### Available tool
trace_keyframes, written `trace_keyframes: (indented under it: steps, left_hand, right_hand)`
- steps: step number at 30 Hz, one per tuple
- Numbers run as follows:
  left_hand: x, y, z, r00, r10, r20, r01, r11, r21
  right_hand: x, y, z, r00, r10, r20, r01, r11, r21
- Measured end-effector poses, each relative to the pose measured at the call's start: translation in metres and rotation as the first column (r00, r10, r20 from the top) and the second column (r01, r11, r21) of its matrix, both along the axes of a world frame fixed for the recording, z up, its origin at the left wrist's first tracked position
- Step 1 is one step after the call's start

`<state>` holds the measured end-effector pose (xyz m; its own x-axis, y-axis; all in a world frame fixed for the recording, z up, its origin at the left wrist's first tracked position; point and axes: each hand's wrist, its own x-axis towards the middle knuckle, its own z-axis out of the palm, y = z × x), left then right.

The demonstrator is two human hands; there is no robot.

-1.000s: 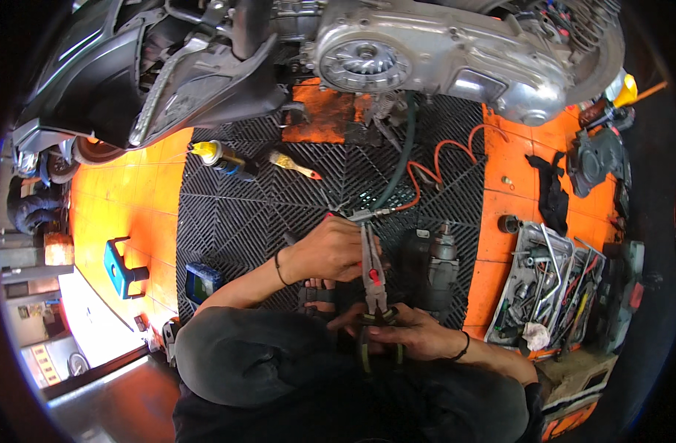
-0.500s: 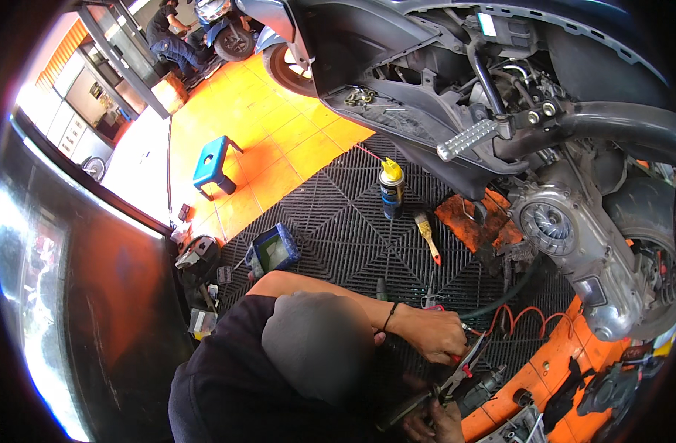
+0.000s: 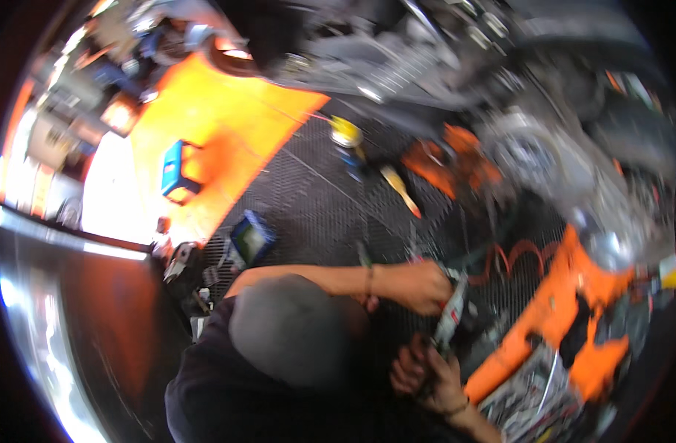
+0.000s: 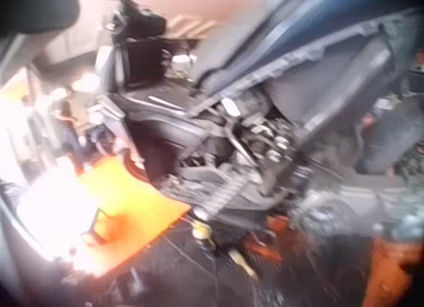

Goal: The person uses pliers and a power tool to remove components from a motorcycle, cleans an internal area with a cloth, and replaces an air filter and its cover.

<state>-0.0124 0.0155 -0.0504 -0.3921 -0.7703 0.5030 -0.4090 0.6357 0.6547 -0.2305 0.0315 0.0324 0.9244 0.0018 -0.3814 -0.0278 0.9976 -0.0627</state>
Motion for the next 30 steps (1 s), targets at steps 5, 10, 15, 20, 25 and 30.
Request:
trace_keyframes:
  steps: [5, 10, 15, 20, 25, 30]
  left_hand:
    - [0.001, 0.001, -0.012, 0.996, 0.067, 0.058, -0.062, 0.994, -0.087]
    - [0.006, -0.008, 0.014, 0.964, -0.033, 0.264, 0.005, 0.995, 0.104]
    - [0.010, 0.005, 0.013, 1.000, -0.010, -0.007, 0.011, 0.983, 0.183]
    - [0.047, 0.018, -0.002, 0.976, 0.215, -0.031, -0.199, 0.944, 0.263]
    - [0.075, 0.009, 0.023, 0.931, 0.366, -0.002, -0.357, 0.910, 0.212]
    - [0.060, 0.014, 0.091, 0.982, 0.181, 0.058, -0.190, 0.940, 0.282]
  right_hand:
    - [0.004, -0.003, -0.010, 0.979, 0.041, -0.198, -0.100, 0.949, -0.298]
    - [0.000, -0.014, -0.026, 0.927, -0.045, -0.371, -0.303, 0.493, -0.816]
    - [0.000, -0.011, -0.027, 0.952, -0.265, -0.151, -0.236, -0.328, -0.915]
    - [0.004, 0.003, -0.029, 0.917, 0.022, -0.397, -0.397, -0.007, -0.918]
    - [-0.015, 0.023, -0.120, 0.745, 0.082, -0.662, -0.665, 0.009, -0.747]
    - [-0.027, 0.053, -0.184, 0.780, -0.061, -0.622, -0.583, -0.431, -0.689]
